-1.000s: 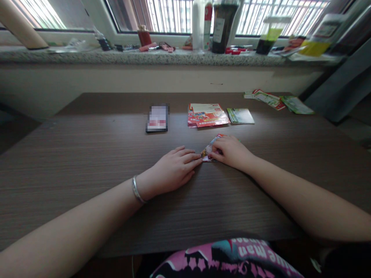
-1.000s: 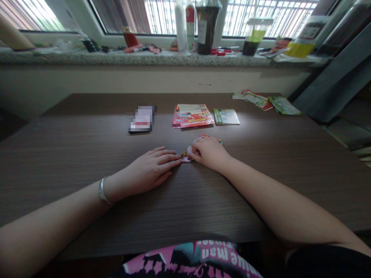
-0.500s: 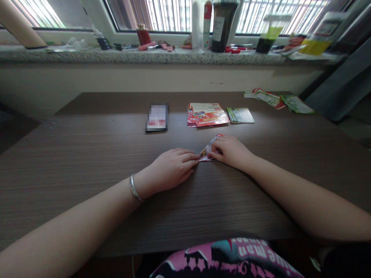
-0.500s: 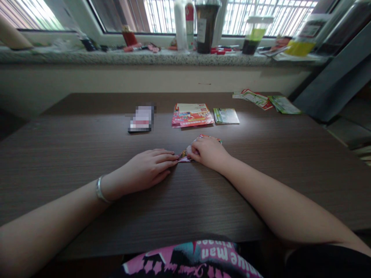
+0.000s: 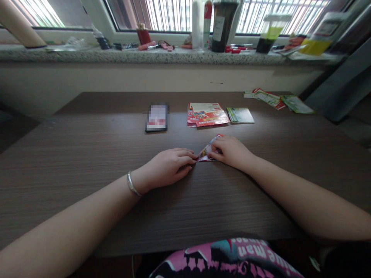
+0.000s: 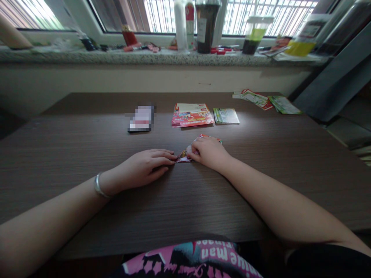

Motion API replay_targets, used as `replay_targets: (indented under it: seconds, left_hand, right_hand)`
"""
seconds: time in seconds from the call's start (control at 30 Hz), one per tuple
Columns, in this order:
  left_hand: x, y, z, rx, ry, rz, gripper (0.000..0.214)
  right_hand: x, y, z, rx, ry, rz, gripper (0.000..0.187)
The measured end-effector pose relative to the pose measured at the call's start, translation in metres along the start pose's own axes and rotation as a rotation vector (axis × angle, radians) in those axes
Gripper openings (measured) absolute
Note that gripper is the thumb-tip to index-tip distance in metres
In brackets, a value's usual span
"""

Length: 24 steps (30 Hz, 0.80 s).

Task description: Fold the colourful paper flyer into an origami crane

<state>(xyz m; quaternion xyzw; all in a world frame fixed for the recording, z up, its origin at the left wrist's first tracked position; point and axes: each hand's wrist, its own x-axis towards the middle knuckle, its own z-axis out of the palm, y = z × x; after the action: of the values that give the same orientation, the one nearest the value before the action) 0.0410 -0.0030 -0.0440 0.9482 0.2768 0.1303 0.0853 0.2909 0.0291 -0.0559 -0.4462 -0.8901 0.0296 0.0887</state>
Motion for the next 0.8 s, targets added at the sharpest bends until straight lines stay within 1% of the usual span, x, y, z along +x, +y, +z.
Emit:
replay_targets:
  seconds: [0.1, 0.17, 0.23, 0.3, 0.37, 0.43, 0.5, 0.6, 0.7, 0.8]
  left_hand:
    - [-0.002, -0.002, 0.000, -0.064, -0.011, -0.045, 0.025]
    - [-0.003, -0.003, 0.000, -0.086, -0.014, -0.101, 0.026]
    - [-0.003, -0.003, -0.001, -0.098, -0.011, -0.140, 0.027]
    - [-0.003, -0.003, -0.001, -0.099, -0.008, -0.120, 0.029]
    - [-0.003, -0.004, 0.000, -0.090, -0.004, -0.061, 0.032]
    - [-0.003, -0.006, 0.001, -0.079, -0.002, -0.009, 0.034]
    - [-0.003, -0.007, 0.002, -0.070, 0.000, 0.021, 0.033]
    - [-0.004, -0.007, 0.003, -0.055, -0.003, 0.031, 0.032]
    - [-0.004, -0.007, 0.003, -0.046, 0.001, 0.044, 0.032]
    - [-0.004, -0.007, 0.002, -0.026, 0.007, 0.079, 0.027]
  right_hand:
    - [-0.001, -0.001, -0.002, -0.016, 0.005, -0.011, 0.028]
    - [-0.003, -0.002, -0.005, -0.051, 0.015, -0.058, 0.028]
    - [-0.005, -0.002, -0.008, -0.093, 0.043, -0.136, 0.030]
    - [-0.008, -0.003, -0.010, -0.105, 0.057, -0.244, 0.032]
    - [-0.011, -0.004, -0.011, -0.065, 0.026, -0.375, 0.029]
    - [-0.013, -0.005, -0.011, -0.001, -0.009, -0.453, 0.026]
    - [-0.014, -0.007, -0.010, 0.042, -0.011, -0.453, 0.026]
    - [-0.014, -0.009, -0.009, 0.061, 0.002, -0.406, 0.026]
    - [-0.012, -0.011, -0.009, 0.062, -0.003, -0.316, 0.028]
    - [-0.009, -0.011, -0.010, 0.086, -0.023, -0.228, 0.030]
